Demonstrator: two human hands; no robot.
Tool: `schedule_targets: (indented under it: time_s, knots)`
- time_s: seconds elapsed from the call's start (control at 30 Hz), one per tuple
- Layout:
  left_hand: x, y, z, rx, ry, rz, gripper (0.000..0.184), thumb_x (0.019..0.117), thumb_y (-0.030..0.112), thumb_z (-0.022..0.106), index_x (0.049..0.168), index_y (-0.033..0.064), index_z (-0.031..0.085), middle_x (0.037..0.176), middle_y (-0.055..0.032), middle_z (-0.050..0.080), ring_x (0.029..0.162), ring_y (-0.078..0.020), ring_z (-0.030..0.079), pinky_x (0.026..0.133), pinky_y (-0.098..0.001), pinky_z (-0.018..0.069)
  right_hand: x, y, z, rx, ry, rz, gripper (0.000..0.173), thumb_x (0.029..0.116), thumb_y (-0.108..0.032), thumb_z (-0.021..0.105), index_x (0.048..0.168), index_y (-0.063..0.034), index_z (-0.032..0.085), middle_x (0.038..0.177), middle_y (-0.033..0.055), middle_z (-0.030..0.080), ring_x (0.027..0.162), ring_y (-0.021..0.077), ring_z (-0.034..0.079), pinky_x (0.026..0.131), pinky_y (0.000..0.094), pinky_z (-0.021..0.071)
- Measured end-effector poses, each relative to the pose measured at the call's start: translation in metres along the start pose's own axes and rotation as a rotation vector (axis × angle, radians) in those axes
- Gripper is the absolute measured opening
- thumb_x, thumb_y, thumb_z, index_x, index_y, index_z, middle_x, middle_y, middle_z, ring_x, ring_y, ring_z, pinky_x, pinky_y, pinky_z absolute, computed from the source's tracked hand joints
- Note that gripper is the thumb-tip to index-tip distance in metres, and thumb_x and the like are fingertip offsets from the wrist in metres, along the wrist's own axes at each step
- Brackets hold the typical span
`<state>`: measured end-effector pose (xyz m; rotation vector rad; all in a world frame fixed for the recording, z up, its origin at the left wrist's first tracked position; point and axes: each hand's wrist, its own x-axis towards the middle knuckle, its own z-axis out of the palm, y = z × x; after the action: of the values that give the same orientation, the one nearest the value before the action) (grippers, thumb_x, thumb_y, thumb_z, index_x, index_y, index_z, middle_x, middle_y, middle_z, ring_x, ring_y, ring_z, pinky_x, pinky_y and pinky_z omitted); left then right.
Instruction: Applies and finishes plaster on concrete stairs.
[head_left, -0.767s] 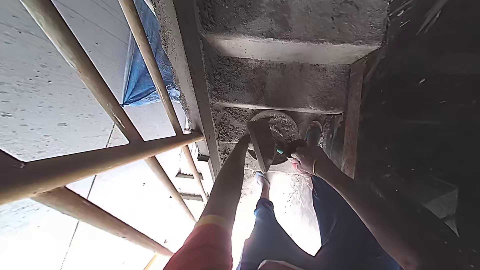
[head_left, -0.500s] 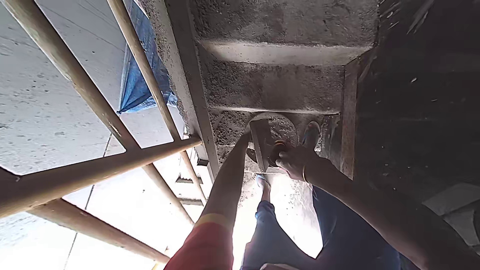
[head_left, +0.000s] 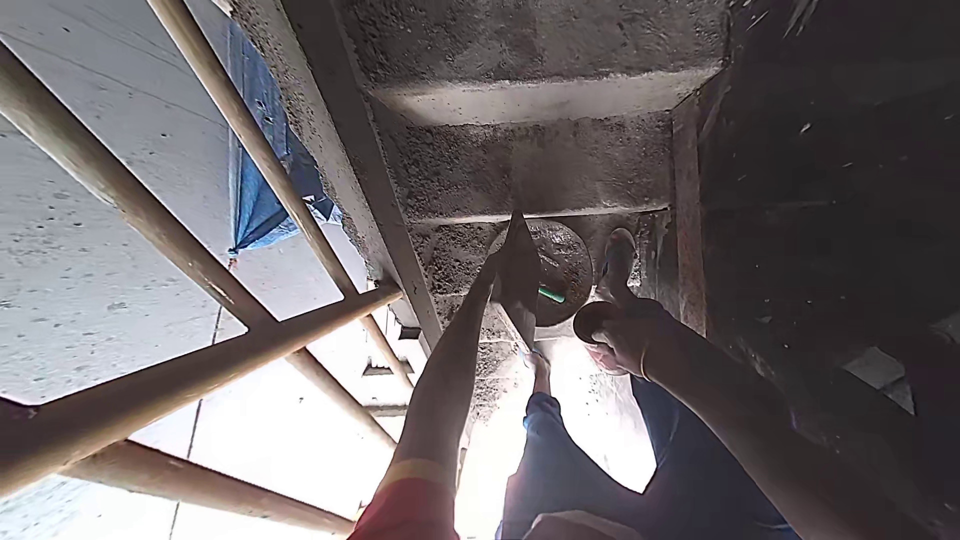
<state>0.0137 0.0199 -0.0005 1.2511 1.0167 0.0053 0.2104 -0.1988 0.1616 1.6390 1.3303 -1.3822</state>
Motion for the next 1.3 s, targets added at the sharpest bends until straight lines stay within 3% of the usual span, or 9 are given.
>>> schedule_targets:
  time_s: [0.07,0.2,0.3,0.43,0.5,0.63,0.77,0.97,1.3]
  knots:
    - [0.022,0.001,0.013,0.028,0.059,-0.109,0.037,0.1094,0.032,0.046,0.138,0.0127,0.061,0.126,-0.0114,0.067,0.111,-0.0207,0.064,0.098,-0.0442,0.051,0.017,0.01,0.006,0.032,0.045,0.014,0.04,0.1026,-0.046,0.05,0.129,-0.0208,0.068,0.127,0.0121,0.069,0.118,0.0394,0.066,0.093,0.0683,0.0508]
    - [0.038,-0.027,0.016,-0.063,0.069,0.087,0.059,0.1058,0.028,0.056,0.159,0.0328,0.033,0.135,-0.0093,0.065,0.109,-0.0219,0.067,0.093,-0.0444,0.0552,0.032,0.006,-0.018,0.041,0.157,-0.053,0.036,0.1017,-0.041,0.053,0.124,-0.0172,0.07,0.122,0.0145,0.07,0.115,0.0412,0.066,0.09,0.0692,0.0525]
    - [0.042,-0.036,0.016,-0.068,0.062,0.135,0.066,0.1038,0.031,0.058,0.162,0.0256,0.027,0.139,-0.0128,0.062,0.116,-0.0221,0.065,0.098,-0.0443,0.0532,0.01,-0.019,-0.046,-0.026,0.16,-0.108,0.038,0.1019,-0.039,0.052,0.128,-0.0156,0.067,0.126,0.0151,0.067,0.114,0.0423,0.065,0.085,0.0678,0.0532]
    - [0.039,-0.026,0.016,-0.108,0.089,0.187,0.055,0.097,0.022,0.067,0.148,0.0125,0.049,0.134,-0.0101,0.064,0.114,-0.0169,0.064,0.097,-0.0401,0.0541,-0.014,-0.041,-0.055,-0.079,0.135,-0.186,0.038,0.1063,-0.036,0.047,0.132,-0.0132,0.063,0.129,0.0167,0.063,0.111,0.0431,0.065,0.085,0.0649,0.0526]
    - [0.036,-0.016,0.013,-0.13,0.11,0.181,0.065,0.0923,0.013,0.071,0.152,0.0122,0.045,0.139,-0.012,0.06,0.12,-0.0195,0.061,0.1,-0.0425,0.0526,-0.011,-0.044,-0.043,-0.057,0.136,-0.219,0.037,0.105,-0.031,0.049,0.134,-0.0124,0.062,0.131,0.0174,0.062,0.112,0.0434,0.064,0.085,0.0634,0.0534]
    - [0.029,-0.001,0.002,-0.201,0.099,0.207,0.066,0.0825,0.005,0.074,0.142,0.0108,0.046,0.124,-0.0129,0.064,0.103,-0.0199,0.064,0.085,-0.0397,0.0556,-0.008,-0.037,-0.012,0.047,0.139,-0.214,0.036,0.1084,-0.031,0.045,0.134,-0.0126,0.062,0.132,0.0179,0.062,0.115,0.0432,0.063,0.089,0.0613,0.0527]
    - [0.021,0.005,-0.01,-0.188,0.03,0.241,0.057,0.0849,0.0,0.071,0.136,0.011,0.048,0.116,-0.0099,0.066,0.096,-0.0166,0.065,0.084,-0.0373,0.0564,-0.023,-0.027,-0.008,0.119,0.048,-0.103,0.038,0.1093,-0.03,0.046,0.139,-0.0104,0.06,0.138,0.0186,0.06,0.123,0.0433,0.06,0.095,0.0617,0.0501]
    - [0.011,0.002,-0.013,-0.185,0.007,0.32,0.062,0.0805,0.01,0.079,0.135,0.0059,0.05,0.116,-0.0054,0.068,0.101,-0.0097,0.066,0.091,-0.0309,0.0561,-0.003,-0.01,-0.026,0.08,0.067,0.012,0.038,0.1033,-0.036,0.053,0.135,-0.017,0.065,0.134,0.0158,0.064,0.124,0.0439,0.06,0.088,0.0678,0.0531]
    - [0.008,0.0,-0.009,-0.223,0.0,0.431,0.058,0.0808,0.002,0.075,0.132,-0.0043,0.049,0.119,-0.0096,0.068,0.105,-0.0111,0.067,0.097,-0.0318,0.0558,-0.009,-0.036,-0.039,-0.085,0.251,-0.237,0.035,0.1059,-0.032,0.047,0.129,-0.0109,0.064,0.125,0.0177,0.064,0.107,0.0427,0.065,0.084,0.0619,0.0534]
